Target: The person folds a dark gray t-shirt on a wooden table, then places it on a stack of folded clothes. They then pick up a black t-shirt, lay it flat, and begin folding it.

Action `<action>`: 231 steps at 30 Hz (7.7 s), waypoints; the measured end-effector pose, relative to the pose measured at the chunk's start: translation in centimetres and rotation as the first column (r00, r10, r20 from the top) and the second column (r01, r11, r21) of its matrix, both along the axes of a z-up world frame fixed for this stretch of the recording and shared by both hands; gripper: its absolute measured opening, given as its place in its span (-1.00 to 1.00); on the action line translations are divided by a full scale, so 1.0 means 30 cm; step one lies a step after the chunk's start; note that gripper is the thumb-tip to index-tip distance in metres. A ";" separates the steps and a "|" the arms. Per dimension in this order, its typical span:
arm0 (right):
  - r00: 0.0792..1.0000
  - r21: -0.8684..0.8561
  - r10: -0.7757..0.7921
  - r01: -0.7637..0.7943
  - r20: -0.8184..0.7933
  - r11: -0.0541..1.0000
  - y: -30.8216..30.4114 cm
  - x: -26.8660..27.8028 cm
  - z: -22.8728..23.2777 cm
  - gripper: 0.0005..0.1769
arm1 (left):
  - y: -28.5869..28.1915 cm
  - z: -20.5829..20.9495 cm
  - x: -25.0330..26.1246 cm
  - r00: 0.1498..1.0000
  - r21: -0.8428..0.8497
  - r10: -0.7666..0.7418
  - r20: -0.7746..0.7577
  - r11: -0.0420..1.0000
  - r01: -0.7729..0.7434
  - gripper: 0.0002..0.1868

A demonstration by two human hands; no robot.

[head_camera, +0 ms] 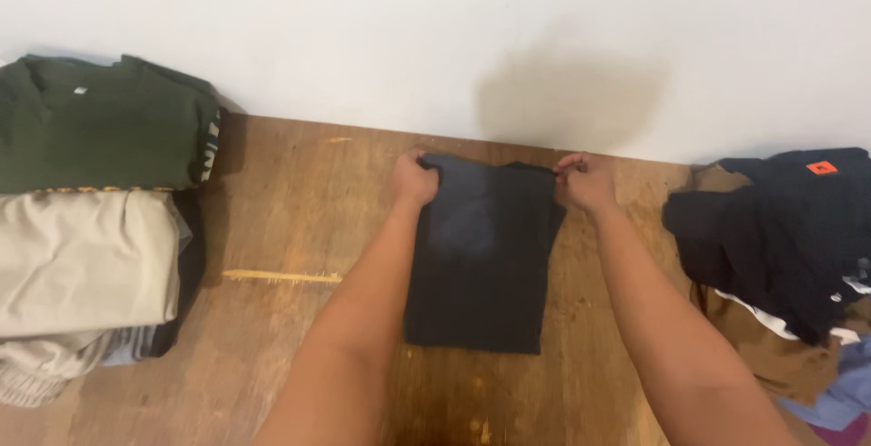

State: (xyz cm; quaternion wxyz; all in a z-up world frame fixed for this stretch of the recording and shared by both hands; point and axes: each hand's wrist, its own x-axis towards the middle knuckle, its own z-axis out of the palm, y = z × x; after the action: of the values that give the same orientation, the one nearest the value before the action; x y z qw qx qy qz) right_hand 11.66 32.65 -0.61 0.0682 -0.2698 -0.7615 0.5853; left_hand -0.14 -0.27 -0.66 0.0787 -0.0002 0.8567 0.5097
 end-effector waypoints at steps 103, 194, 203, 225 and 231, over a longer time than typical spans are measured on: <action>0.990 0.700 0.136 -0.076 -0.030 0.710 -0.705 0.572 0.211 -0.58 | -0.309 0.191 1.015 0.856 -0.066 0.415 0.308 0.907 -0.416 -0.04; 0.889 -0.020 0.106 -0.128 -0.445 0.992 -0.288 0.487 0.785 -0.57 | -0.131 0.692 0.447 0.972 0.811 -0.214 -0.102 0.548 0.206 -0.65; 0.972 0.061 0.231 -0.233 0.039 0.971 -0.163 0.920 0.288 -0.61 | -0.300 0.342 0.726 0.835 0.447 -0.550 -0.036 0.738 0.506 -0.57; 0.967 -0.092 -0.122 0.145 0.222 0.985 -0.368 0.811 0.024 -0.40 | -0.169 0.045 0.735 0.940 0.314 -0.029 0.340 0.946 -0.084 -0.51; 0.955 -0.019 -0.190 0.199 0.230 0.980 -0.336 0.791 -0.130 -0.43 | -0.137 0.025 0.738 0.989 -0.104 0.032 0.144 0.994 -0.017 -0.41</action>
State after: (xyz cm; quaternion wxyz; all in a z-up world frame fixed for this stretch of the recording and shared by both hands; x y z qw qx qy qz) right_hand 35.40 22.58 -4.52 0.0322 -0.4099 -0.7215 0.5571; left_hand 22.01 -4.37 0.10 0.1347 -0.0519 0.8738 0.4644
